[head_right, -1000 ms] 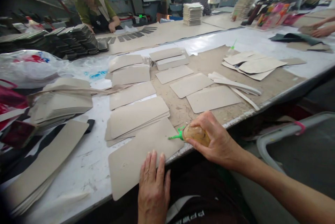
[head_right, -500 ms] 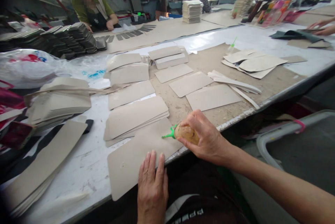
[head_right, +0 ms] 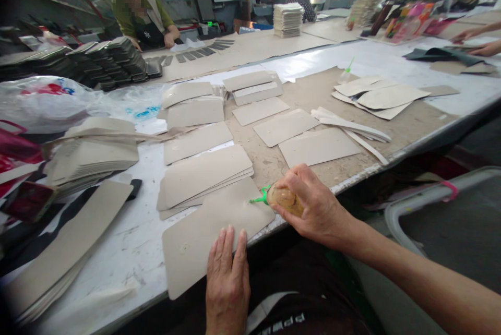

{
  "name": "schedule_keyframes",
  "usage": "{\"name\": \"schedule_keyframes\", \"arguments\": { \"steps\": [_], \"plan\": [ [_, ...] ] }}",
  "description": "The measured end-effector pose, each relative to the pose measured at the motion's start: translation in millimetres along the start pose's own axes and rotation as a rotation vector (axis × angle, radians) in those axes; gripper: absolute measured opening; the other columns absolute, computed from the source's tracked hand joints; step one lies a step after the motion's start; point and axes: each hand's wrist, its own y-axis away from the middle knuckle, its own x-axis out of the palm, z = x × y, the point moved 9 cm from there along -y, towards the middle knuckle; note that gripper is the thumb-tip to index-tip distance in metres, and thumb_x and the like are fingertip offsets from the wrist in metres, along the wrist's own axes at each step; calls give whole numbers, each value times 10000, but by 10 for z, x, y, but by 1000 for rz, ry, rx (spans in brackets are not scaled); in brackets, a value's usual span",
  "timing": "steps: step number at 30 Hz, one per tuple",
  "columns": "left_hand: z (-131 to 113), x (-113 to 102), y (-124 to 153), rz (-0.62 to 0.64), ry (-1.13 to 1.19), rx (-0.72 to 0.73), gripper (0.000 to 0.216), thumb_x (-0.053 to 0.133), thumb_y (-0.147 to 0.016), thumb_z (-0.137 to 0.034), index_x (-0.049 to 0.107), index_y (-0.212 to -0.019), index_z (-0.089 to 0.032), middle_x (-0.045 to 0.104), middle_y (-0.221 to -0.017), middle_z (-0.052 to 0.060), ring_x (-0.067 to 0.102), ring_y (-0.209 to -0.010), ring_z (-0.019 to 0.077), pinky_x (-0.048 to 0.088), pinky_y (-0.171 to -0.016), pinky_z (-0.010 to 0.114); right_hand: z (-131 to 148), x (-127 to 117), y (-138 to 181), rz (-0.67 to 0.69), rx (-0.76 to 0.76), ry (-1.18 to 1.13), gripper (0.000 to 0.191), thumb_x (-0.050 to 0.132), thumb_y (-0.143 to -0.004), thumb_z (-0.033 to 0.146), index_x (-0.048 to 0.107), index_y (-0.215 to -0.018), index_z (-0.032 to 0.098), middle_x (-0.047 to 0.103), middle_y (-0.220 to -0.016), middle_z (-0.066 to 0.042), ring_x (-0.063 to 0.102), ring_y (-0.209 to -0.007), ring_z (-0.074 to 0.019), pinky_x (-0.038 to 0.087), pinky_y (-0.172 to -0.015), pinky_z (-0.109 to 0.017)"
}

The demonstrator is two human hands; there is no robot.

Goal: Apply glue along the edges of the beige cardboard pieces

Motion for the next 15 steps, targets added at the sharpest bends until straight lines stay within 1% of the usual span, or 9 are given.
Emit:
{"name": "schedule_keyframes", "arguments": {
  "steps": [2, 5, 7, 10, 12, 15],
  "plan": [
    [-11, -11, 12, -3, -14, 29, 490, 506, -855, 24, 557, -1322, -115, 520, -1410, 180, 386, -1393, 279, 341, -1152, 430, -26, -48, 20, -78, 29, -3, 262, 661, -852, 249, 503, -1062, 248, 514, -986, -62, 553, -909, -233, 504, -804, -388],
    [-26, -33, 41, 31, -43, 58, 490, 473, -867, 21, 558, -1325, -129, 527, -1406, 172, 400, -1384, 276, 374, -1133, 425, -68, -164, 52, -208, 106, -9, 290, 670, -845, 319, 500, -1073, 265, 520, -980, -63, 556, -887, -252, 510, -773, -402],
    [-28, -90, 54, 31, -45, 54, 501, 417, -869, 39, 571, -1311, -139, 554, -1381, 159, 421, -1371, 271, 414, -1104, 424, -24, -162, 37, -219, 117, -33, 294, 674, -836, 341, 508, -1070, 274, 527, -973, -64, 560, -876, -264, 513, -760, -411],
    [-46, -209, 58, -17, -24, 57, 541, 341, -854, 75, 598, -1274, -148, 614, -1314, 128, 473, -1332, 248, 474, -1050, 400, 181, -13, -42, -165, 44, -115, 305, 689, -825, 317, 520, -1075, 277, 537, -977, -63, 565, -887, -261, 513, -760, -404],
    [-49, -262, 56, -53, -12, 54, 541, 315, -844, 91, 615, -1238, -128, 646, -1270, 110, 516, -1294, 228, 495, -1026, 377, 369, 152, -105, -118, -25, -177, 304, 694, -825, 279, 521, -1075, 270, 543, -975, -61, 564, -903, -252, 511, -765, -391],
    [-28, -275, 57, -86, 5, 16, 485, 322, -854, 86, 626, -1190, -86, 674, -1223, 104, 557, -1249, 210, 494, -1028, 369, 646, 438, -196, -45, -112, -249, 289, 676, -838, 239, 510, -1074, 252, 535, -977, -64, 556, -929, -245, 510, -786, -385]
  ]
}}
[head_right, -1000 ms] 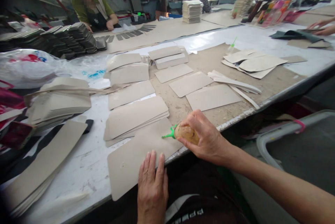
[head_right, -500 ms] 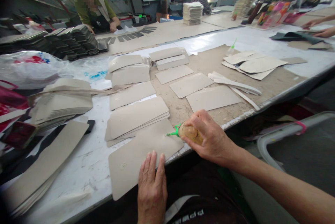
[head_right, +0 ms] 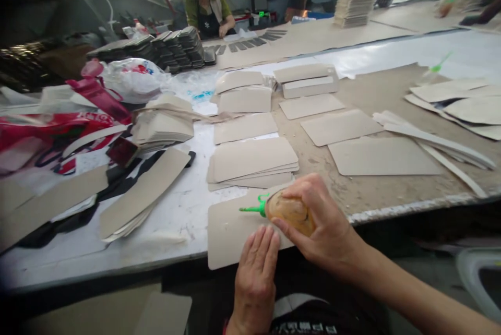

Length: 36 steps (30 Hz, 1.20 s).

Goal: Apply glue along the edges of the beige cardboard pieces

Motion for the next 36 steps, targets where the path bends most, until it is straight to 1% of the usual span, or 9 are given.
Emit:
{"name": "schedule_keyframes", "arguments": {
  "steps": [3, 6, 10, 13, 18, 21, 26, 31, 36],
  "plan": [
    [39, -19, 14, -70, 31, -72, 400, 368, -881, 42, 642, -1146, -81, 694, -1178, 103, 564, -1241, 205, 470, -1056, 372, 138, 312, -98, 67, -46, -43, 281, 655, -845, 205, 499, -1076, 233, 519, -990, -72, 554, -936, -236, 512, -798, -379],
    [54, -20, 37, -123, 94, -122, 340, 396, -904, -15, 661, -1104, -94, 706, -1144, 103, 565, -1239, 205, 445, -1084, 380, 246, 537, -197, 99, -77, -50, 273, 642, -842, 180, 500, -1071, 223, 516, -995, -77, 557, -929, -227, 518, -787, -364],
    [80, 17, 74, -151, 183, -181, 323, 384, -933, -69, 673, -1071, -113, 718, -1096, 104, 593, -1197, 199, 425, -1105, 396, 350, 732, -307, 121, -104, -21, 248, 635, -834, 168, 513, -1042, 228, 526, -981, -73, 561, -903, -218, 528, -761, -343],
    [94, 20, 91, -180, 198, -195, 306, 390, -942, -91, 682, -1029, -117, 732, -1036, 94, 617, -1154, 193, 413, -1116, 389, 384, 809, -351, 149, -114, -6, 241, 636, -828, 159, 523, -1027, 233, 530, -969, -67, 559, -892, -211, 534, -755, -332],
    [95, -15, 80, -193, 176, -142, 305, 398, -937, -88, 691, -1021, -102, 724, -1079, 102, 610, -1171, 197, 361, -1148, 379, 391, 767, -368, 179, -121, 33, 222, 630, -831, 140, 524, -1006, 226, 519, -951, -62, 549, -883, -200, 527, -745, -307],
    [88, -9, 81, -164, 153, -100, 303, 403, -933, -82, 688, -1037, -84, 710, -1127, 117, 582, -1215, 208, 345, -1156, 381, 372, 711, -358, 196, -116, 55, 228, 627, -826, 136, 522, -1010, 221, 514, -957, -65, 552, -878, -198, 528, -737, -300],
    [70, 18, 116, -135, 97, -43, 323, 393, -926, -67, 674, -1086, -76, 672, -1212, 149, 550, -1258, 229, 389, -1125, 393, 316, 625, -337, 194, -114, 89, 207, 631, -834, 154, 530, -1001, 222, 513, -949, -65, 551, -884, -202, 528, -746, -309],
    [66, 12, 85, -104, 47, -5, 363, 348, -929, -47, 667, -1102, -60, 686, -1180, 154, 583, -1218, 233, 430, -1089, 391, 249, 523, -316, 188, -114, 127, 193, 624, -837, 157, 528, -986, 232, 516, -946, -65, 549, -872, -204, 528, -742, -315],
    [58, -6, 33, -106, 40, 3, 389, 321, -926, -19, 672, -1090, -61, 706, -1139, 135, 585, -1216, 214, 396, -1113, 384, 171, 388, -295, 167, -98, 150, 212, 621, -831, 138, 538, -998, 239, 525, -949, -63, 562, -870, -200, 531, -748, -310]
  ]
}}
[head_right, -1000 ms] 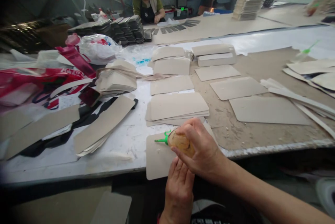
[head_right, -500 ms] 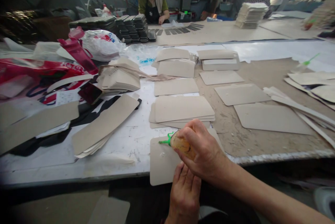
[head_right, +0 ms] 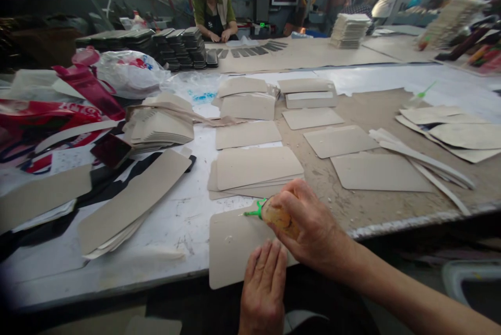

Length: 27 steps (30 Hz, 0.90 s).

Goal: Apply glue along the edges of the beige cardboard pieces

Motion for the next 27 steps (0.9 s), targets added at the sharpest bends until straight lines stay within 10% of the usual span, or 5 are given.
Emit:
{"name": "schedule_keyframes", "arguments": {
  "steps": [27],
  "plan": [
    [40, 178, 166, 124, 28, 42, 448, 345, -897, 7, 590, -1264, -73, 666, -1231, 136, 454, -1347, 219, 302, -1175, 390, -615, -599, 487, -61, 148, 73, 283, 649, -795, 154, 545, -1049, 224, 520, -980, -75, 589, -872, -222, 535, -759, -346]
  ]
}}
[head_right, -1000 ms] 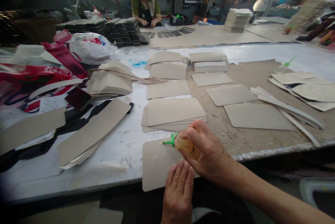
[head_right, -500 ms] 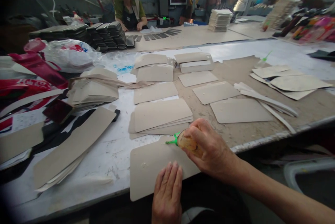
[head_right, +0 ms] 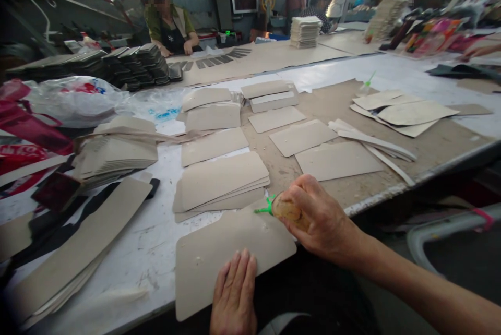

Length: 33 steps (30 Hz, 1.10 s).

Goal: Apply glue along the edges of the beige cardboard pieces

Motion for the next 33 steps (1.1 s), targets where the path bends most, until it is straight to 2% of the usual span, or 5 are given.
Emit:
{"name": "schedule_keyframes", "arguments": {
  "steps": [11, 15, 19, 25, 33],
  "plan": [
    [2, 1, 2, -7, -11, 9, 533, 345, -881, 35, 488, -1379, -88, 662, -1239, 130, 489, -1317, 203, 319, -1170, 373, -280, -181, 153, -29, 67, 7, 271, 652, -788, 158, 555, -1023, 249, 533, -966, -69, 583, -874, -252, 531, -755, -401],
    [-3, -16, -15, -16, -6, 11, 504, 347, -864, 57, 566, -1298, -77, 676, -1211, 134, 449, -1350, 209, 306, -1177, 378, -309, -257, 175, -51, 76, 32, 265, 649, -805, 173, 550, -1039, 247, 516, -966, -71, 570, -860, -250, 522, -748, -408],
    [-25, -32, -47, -29, 4, 10, 463, 338, -862, 72, 623, -1202, -62, 681, -1193, 147, 427, -1366, 212, 304, -1173, 384, -181, -242, 141, -54, 49, 10, 231, 644, -842, 212, 519, -1034, 241, 499, -970, -67, 552, -871, -232, 511, -749, -380],
    [-54, -146, -138, -96, -12, -20, 435, 312, -886, 62, 656, -1124, -58, 694, -1164, 145, 488, -1319, 211, 330, -1160, 390, 149, 28, -36, -33, -11, -92, 221, 636, -869, 220, 499, -1042, 239, 495, -1000, -73, 542, -925, -228, 500, -789, -361],
    [-56, -222, -169, -145, -50, -61, 391, 338, -901, 24, 673, -1077, -74, 713, -1119, 125, 532, -1277, 215, 379, -1130, 393, 689, 623, -346, 41, -122, -255, 238, 633, -838, 162, 504, -1025, 232, 510, -965, -63, 552, -908, -215, 517, -786, -356]
  ]
}}
